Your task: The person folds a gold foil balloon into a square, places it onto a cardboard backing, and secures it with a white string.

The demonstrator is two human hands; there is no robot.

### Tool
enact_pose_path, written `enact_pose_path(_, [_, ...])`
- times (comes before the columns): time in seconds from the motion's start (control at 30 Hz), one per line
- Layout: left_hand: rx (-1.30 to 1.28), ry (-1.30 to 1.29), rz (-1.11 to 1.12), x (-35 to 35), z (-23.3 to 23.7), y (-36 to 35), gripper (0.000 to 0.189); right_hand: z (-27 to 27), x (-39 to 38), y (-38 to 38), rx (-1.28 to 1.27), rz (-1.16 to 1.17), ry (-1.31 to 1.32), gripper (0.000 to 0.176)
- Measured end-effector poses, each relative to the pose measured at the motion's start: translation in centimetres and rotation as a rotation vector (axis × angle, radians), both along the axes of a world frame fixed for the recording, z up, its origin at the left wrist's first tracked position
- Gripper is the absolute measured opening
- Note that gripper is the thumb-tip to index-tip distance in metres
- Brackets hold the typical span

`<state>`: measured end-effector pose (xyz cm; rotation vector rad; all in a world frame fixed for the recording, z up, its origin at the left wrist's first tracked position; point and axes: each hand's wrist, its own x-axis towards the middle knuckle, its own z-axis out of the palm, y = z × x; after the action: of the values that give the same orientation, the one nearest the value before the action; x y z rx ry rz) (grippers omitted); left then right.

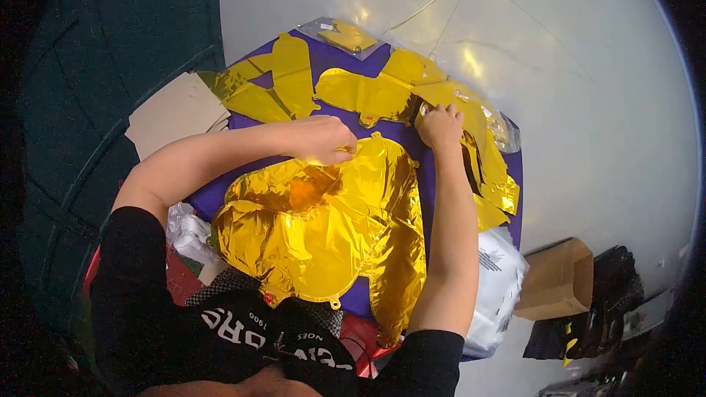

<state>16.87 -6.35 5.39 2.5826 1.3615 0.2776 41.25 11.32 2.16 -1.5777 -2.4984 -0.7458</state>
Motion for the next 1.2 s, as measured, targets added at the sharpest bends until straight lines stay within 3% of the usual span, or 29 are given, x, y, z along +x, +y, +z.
enact_pose_path(0.2, [-0.036,-0.098,0.042,0.9,0.0,1.9,0.026,2.0,0.7,-0.5,0.072,0.067,0.172,0.030])
enact_pose_path(0.3, [-0.204,-0.416,0.222,2.0,0.5,3.2,0.034,2.7,1.7,-1.5,0.127,0.195,0.302,0.029])
enact_pose_path(0.33, [-0.367,-0.680,0.228,2.4,0.1,4.2,0.051,3.1,2.0,-2.3,0.145,0.252,0.355,0.028])
enact_pose_path(0.43, [-0.727,-1.159,0.447,3.4,0.2,6.0,0.078,4.0,3.1,-4.4,0.128,0.490,0.495,0.022])
enact_pose_path(0.47, [-0.837,-1.238,0.355,3.2,-0.6,7.6,0.101,4.2,3.5,-5.4,0.132,0.551,0.516,0.020])
enact_pose_path(0.57, [-1.008,-1.522,0.548,4.7,0.7,8.5,0.107,5.0,3.6,-9.1,0.134,0.709,0.574,0.017])
enact_pose_path(0.6, [-1.065,-1.605,0.603,5.2,0.6,9.0,0.101,5.0,3.5,-10.0,0.125,0.746,0.593,0.018])
enact_pose_path(0.7, [-0.886,-1.558,0.337,6.3,-0.8,9.1,0.077,4.3,3.4,-11.6,0.132,0.798,0.615,0.017])
enact_pose_path(0.73, [-0.886,-1.624,0.370,6.8,-0.8,9.3,0.046,3.9,3.6,-11.7,0.117,0.775,0.616,0.017])
enact_pose_path(0.83, [-0.750,-1.771,0.506,8.7,-0.4,8.4,0.030,3.3,3.8,-11.9,0.079,0.683,0.678,0.018])
enact_pose_path(1.0, [-0.596,-1.762,0.416,8.9,-0.6,8.3,0.020,3.4,3.8,-12.1,-0.143,0.391,0.995,0.020])
enact_pose_path(1.1, [-0.529,-1.766,0.410,8.8,0.1,7.6,0.021,3.4,5.3,-10.5,-0.305,0.346,1.098,0.015])
enact_pose_path(1.2, [-0.474,-1.789,0.393,8.6,0.2,7.5,0.021,3.0,6.4,-9.2,-0.124,0.402,1.261,0.014])
